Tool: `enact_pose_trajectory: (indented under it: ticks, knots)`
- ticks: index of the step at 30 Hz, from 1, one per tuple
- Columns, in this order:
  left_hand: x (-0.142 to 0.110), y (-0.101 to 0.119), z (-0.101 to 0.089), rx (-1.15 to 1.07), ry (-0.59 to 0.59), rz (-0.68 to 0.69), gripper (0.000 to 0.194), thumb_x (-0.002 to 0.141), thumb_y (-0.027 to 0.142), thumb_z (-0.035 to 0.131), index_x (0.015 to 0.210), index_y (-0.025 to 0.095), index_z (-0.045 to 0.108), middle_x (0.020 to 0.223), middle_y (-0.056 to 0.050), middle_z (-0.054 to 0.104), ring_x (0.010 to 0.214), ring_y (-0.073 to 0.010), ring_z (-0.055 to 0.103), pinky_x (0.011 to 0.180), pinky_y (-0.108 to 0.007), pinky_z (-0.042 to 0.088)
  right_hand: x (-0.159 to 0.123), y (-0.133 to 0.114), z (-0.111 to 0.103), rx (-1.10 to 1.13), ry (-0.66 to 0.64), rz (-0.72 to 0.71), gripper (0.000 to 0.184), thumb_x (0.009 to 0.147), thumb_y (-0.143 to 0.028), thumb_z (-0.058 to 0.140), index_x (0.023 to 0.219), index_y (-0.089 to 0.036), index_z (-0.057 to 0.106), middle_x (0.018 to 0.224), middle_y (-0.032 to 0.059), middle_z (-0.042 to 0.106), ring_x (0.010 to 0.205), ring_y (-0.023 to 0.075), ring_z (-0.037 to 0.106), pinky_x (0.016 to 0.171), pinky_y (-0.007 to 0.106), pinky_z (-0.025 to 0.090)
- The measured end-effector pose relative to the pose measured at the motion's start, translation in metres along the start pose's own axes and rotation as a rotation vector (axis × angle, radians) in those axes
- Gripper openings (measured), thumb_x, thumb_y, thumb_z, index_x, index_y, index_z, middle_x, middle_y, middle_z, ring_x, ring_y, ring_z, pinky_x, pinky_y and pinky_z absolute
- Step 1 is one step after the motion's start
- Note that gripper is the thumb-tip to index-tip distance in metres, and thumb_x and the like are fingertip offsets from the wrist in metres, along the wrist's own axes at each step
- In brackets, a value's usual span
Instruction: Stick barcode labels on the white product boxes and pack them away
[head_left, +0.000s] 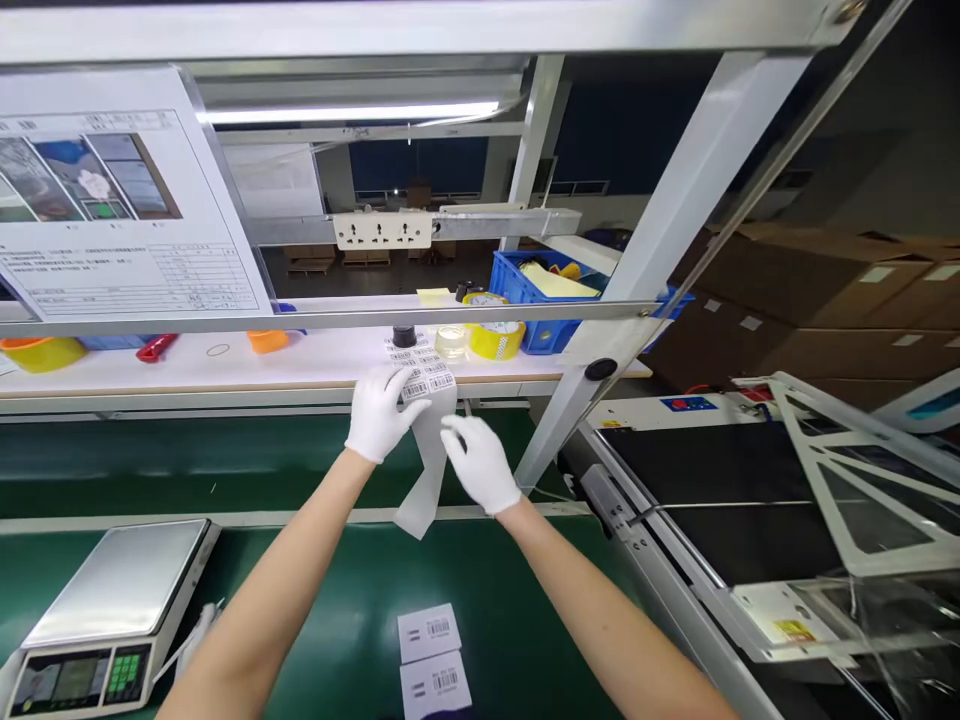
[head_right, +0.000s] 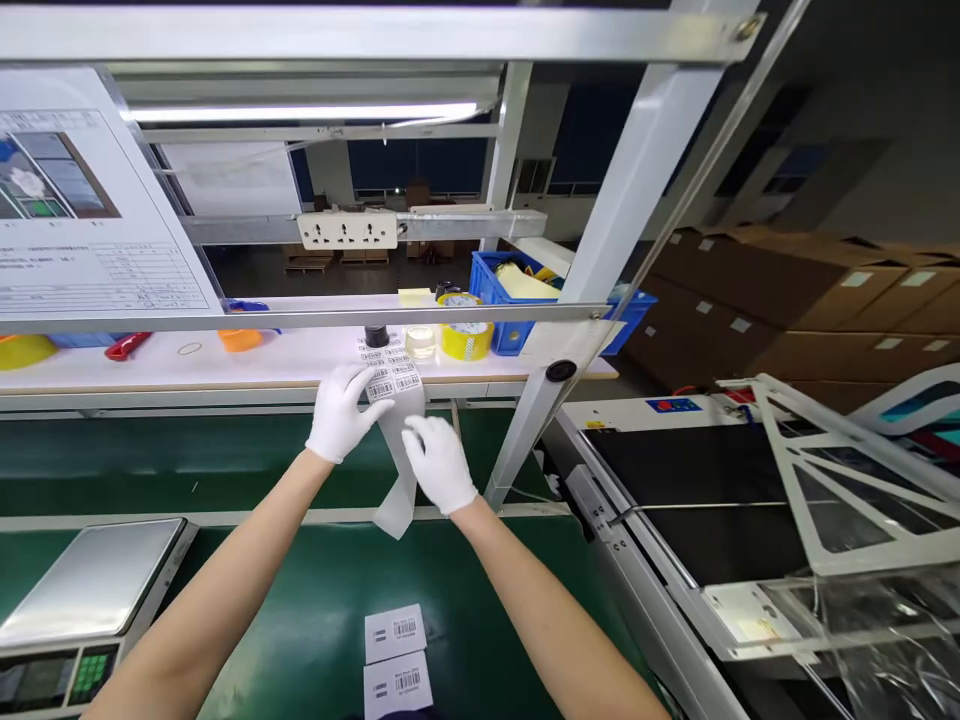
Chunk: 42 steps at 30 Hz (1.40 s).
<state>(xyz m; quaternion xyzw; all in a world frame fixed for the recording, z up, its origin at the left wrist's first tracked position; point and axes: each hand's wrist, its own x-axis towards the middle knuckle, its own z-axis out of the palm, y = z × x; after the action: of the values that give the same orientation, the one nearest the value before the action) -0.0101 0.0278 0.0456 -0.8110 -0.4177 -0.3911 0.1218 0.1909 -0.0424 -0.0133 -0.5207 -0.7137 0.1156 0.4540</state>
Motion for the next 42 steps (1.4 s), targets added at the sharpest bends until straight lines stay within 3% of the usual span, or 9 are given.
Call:
enact_pose_trajectory:
  ticks: [3,8,19,24,27,30,35,38,42]
  knots:
    - [0.014,-0.01,0.014,0.058,-0.074,0.024,0.049,0.087,0.043,0.08,0.128,0.019,0.069,0.131,-0.014,0.073,0.122,-0.0367,0.065,0.102,-0.053,0.053,0.055,-0.007,-0.004,-0.128,0.204,-0.231,0.029,0.103,-0.03,0.052,0.113,-0.017,0.076,0.113,0.0119,0.072,0.11,0.0263,0.062,0.1,0.043,0.05]
    - [0.012,-0.017,0.024,0.048,-0.039,0.0,0.032,0.09,0.029,0.076,0.121,0.021,0.073,0.124,-0.01,0.077,0.115,-0.0323,0.069,0.096,-0.049,0.053,0.093,0.002,0.012,-0.251,0.184,-0.312,0.029,0.103,-0.026,0.054,0.119,-0.021,0.078,0.111,0.0094,0.071,0.109,0.0256,0.057,0.098,0.041,0.046]
    - [0.011,-0.013,0.018,0.044,-0.052,-0.016,0.035,0.085,0.03,0.082,0.118,0.021,0.074,0.123,-0.009,0.077,0.117,-0.0317,0.068,0.099,-0.048,0.052,0.096,0.008,0.019,-0.386,0.225,-0.424,0.025,0.103,-0.025,0.056,0.102,-0.022,0.081,0.101,0.0084,0.071,0.101,0.0235,0.053,0.09,0.038,0.041]
    - [0.015,-0.011,0.005,-0.025,-0.166,-0.017,0.066,0.077,0.041,0.088,0.134,0.018,0.065,0.119,-0.013,0.076,0.111,-0.0349,0.069,0.094,-0.048,0.054,0.082,-0.001,0.012,-0.348,0.3,-0.435,0.02,0.101,-0.021,0.056,0.099,-0.017,0.076,0.108,0.0104,0.072,0.106,0.025,0.058,0.094,0.041,0.047]
    - [0.014,-0.012,-0.002,-0.058,-0.206,-0.012,0.087,0.072,0.048,0.091,0.145,0.015,0.057,0.122,-0.016,0.074,0.114,-0.0372,0.069,0.098,-0.049,0.055,0.036,-0.013,0.008,-0.192,0.368,-0.425,0.016,0.101,-0.017,0.056,0.099,-0.017,0.071,0.112,0.0111,0.072,0.113,0.025,0.062,0.101,0.044,0.051]
    - [0.008,-0.011,-0.006,-0.053,-0.236,0.005,0.098,0.068,0.05,0.094,0.148,0.013,0.053,0.132,-0.017,0.071,0.123,-0.0371,0.066,0.107,-0.05,0.053,-0.051,-0.012,0.023,0.026,0.312,-0.317,0.012,0.1,-0.016,0.059,0.106,-0.019,0.069,0.12,0.0116,0.07,0.119,0.0252,0.064,0.106,0.046,0.053]
    - [-0.001,-0.009,-0.009,0.02,-0.268,0.049,0.084,0.076,0.036,0.088,0.148,0.011,0.053,0.144,-0.012,0.067,0.131,-0.0299,0.063,0.115,-0.044,0.053,-0.225,0.03,0.087,0.041,-0.199,0.018,0.036,0.105,-0.04,0.047,0.129,-0.024,0.069,0.125,0.0107,0.072,0.115,0.0282,0.067,0.099,0.05,0.057]
    - [-0.011,0.005,-0.021,0.059,-0.214,0.009,0.06,0.095,0.038,0.063,0.145,0.008,0.051,0.146,-0.01,0.063,0.139,-0.0262,0.057,0.118,-0.045,0.047,-0.29,0.045,0.123,-0.031,-0.503,0.167,0.059,0.103,-0.051,0.036,0.151,-0.023,0.056,0.142,0.0124,0.065,0.131,0.0338,0.06,0.108,0.057,0.051]
    - [-0.062,0.042,-0.035,-0.003,-0.133,-0.149,0.057,0.109,0.046,0.02,0.14,0.012,0.055,0.147,-0.007,0.06,0.139,-0.0202,0.053,0.117,-0.036,0.046,-0.312,0.042,0.145,-0.143,-0.597,0.21,0.076,0.1,-0.06,0.026,0.154,-0.014,0.052,0.133,0.0181,0.067,0.13,0.038,0.058,0.111,0.057,0.047]
